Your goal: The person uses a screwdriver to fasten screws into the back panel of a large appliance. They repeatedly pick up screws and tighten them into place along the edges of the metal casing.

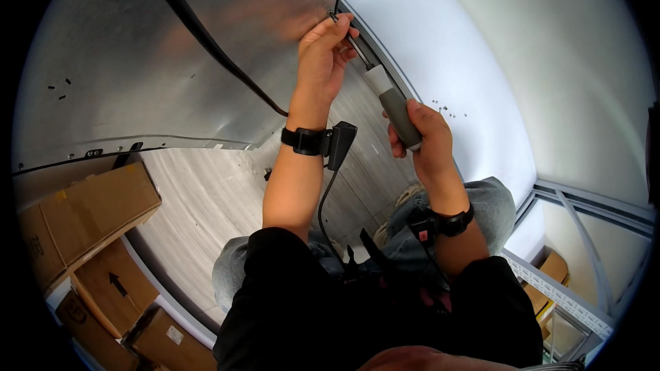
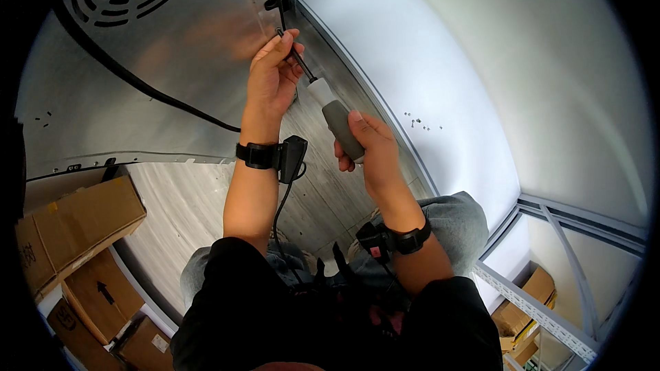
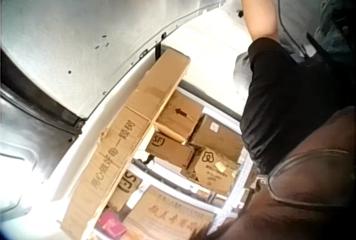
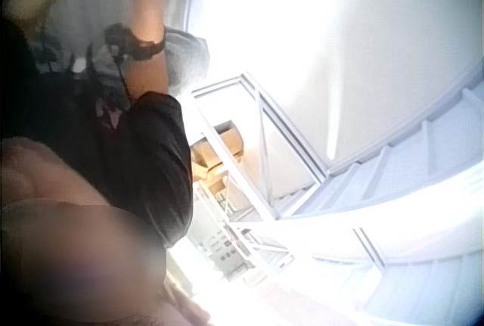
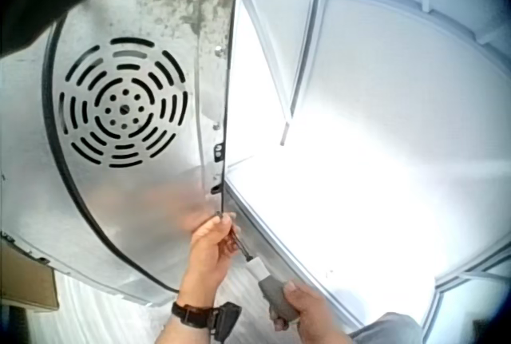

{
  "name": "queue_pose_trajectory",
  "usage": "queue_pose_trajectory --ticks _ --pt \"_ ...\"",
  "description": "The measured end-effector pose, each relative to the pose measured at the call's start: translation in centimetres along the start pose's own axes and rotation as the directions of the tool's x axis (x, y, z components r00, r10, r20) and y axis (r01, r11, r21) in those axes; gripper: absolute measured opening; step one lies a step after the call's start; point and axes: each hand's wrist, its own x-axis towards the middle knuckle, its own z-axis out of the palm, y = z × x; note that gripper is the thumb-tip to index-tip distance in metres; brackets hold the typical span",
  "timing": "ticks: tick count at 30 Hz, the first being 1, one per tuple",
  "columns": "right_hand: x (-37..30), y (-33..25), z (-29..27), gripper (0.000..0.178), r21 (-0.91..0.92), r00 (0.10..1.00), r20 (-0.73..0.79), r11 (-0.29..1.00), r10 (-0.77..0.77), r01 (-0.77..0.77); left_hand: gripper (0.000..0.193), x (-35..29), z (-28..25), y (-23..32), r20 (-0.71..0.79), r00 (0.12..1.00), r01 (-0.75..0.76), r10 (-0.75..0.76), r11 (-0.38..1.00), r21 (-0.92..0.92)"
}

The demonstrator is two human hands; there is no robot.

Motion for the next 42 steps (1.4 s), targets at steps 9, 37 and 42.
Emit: queue_pose_trajectory --ticks 9,37,42 --pt "-0.4 -0.7 0.2 0.054 -0.02 0.999 0.031 0.999 0.038 -0.037 0.021 0.1 -0.5 0.1 0.037 0.999 0.003 -0.002 1.0 -0.022" --pt "-2.2 -12.9 -17.1 0.042 -0.539 0.982 -0.024 0.83 -0.188 0.146 0.02 -0.4 3.9 -11.5 0.064 0.96 0.2 -0.271 0.829 0.522" --pt "0.2 -5.6 -24.7 0.025 -0.347 0.993 0.009 0.931 -0.116 0.112 0.02 0.4 1.1 -20.5 0.073 0.964 0.074 -0.254 0.522 0.85"
